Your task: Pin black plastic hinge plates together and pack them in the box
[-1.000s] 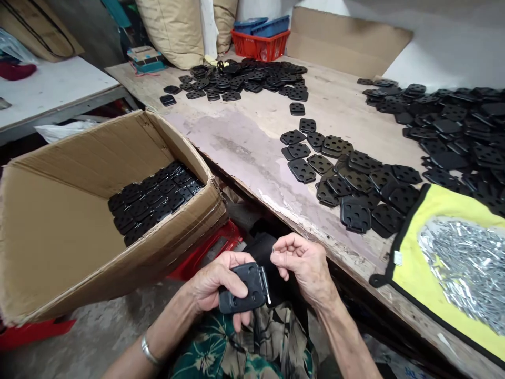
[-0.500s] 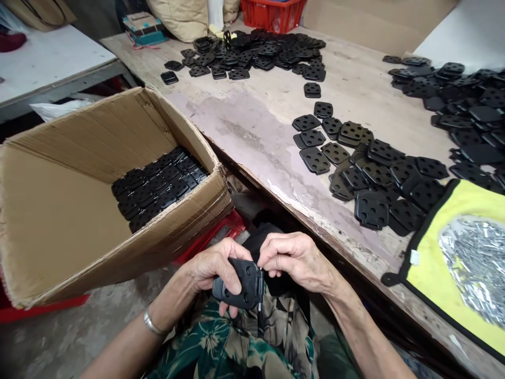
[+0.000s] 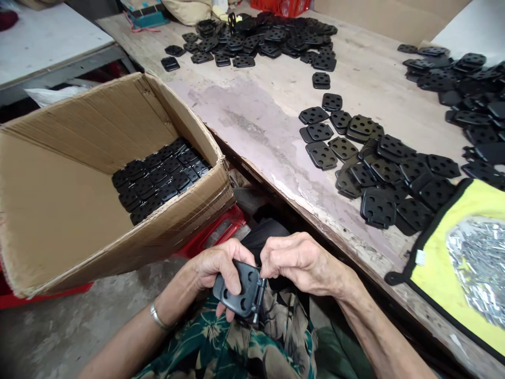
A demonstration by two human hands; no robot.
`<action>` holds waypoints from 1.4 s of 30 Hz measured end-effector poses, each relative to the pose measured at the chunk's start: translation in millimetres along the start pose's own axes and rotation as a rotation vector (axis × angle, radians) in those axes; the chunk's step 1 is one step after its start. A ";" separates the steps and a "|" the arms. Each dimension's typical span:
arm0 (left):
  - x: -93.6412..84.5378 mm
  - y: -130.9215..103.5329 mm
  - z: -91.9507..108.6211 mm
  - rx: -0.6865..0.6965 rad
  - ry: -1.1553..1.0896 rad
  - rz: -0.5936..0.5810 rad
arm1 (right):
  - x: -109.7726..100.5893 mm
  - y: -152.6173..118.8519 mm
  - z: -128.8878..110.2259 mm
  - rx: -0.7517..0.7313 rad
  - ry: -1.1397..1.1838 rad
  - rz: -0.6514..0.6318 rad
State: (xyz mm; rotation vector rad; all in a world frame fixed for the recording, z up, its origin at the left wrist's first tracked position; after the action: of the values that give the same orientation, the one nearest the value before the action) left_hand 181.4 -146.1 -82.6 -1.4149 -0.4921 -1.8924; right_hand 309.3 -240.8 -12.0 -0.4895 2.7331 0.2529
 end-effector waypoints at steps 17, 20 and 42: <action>-13.5 2.1 5.5 0.323 -0.010 0.152 | 17.1 -22.7 0.6 0.338 -0.124 0.222; -5.5 6.3 10.0 0.349 0.004 0.218 | 23.9 -26.3 14.5 0.281 0.004 0.389; 71.2 -150.9 131.5 0.498 0.589 0.811 | -97.3 143.2 -13.4 -0.104 0.262 0.061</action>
State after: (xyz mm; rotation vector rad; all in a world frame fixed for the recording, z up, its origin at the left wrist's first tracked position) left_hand 148.5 21.3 43.9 -0.5402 -0.0535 -1.2861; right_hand 338.4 -82.1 52.4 -0.4994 3.0046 0.3713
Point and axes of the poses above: each hand's wrist, its own y-axis towards the middle knuckle, its own x-axis out of the palm, z = x × y, the point moved 3 cm from there along y, towards the middle knuckle, and after that the axes turned 14 degrees about -z, right-handed, at the moved point
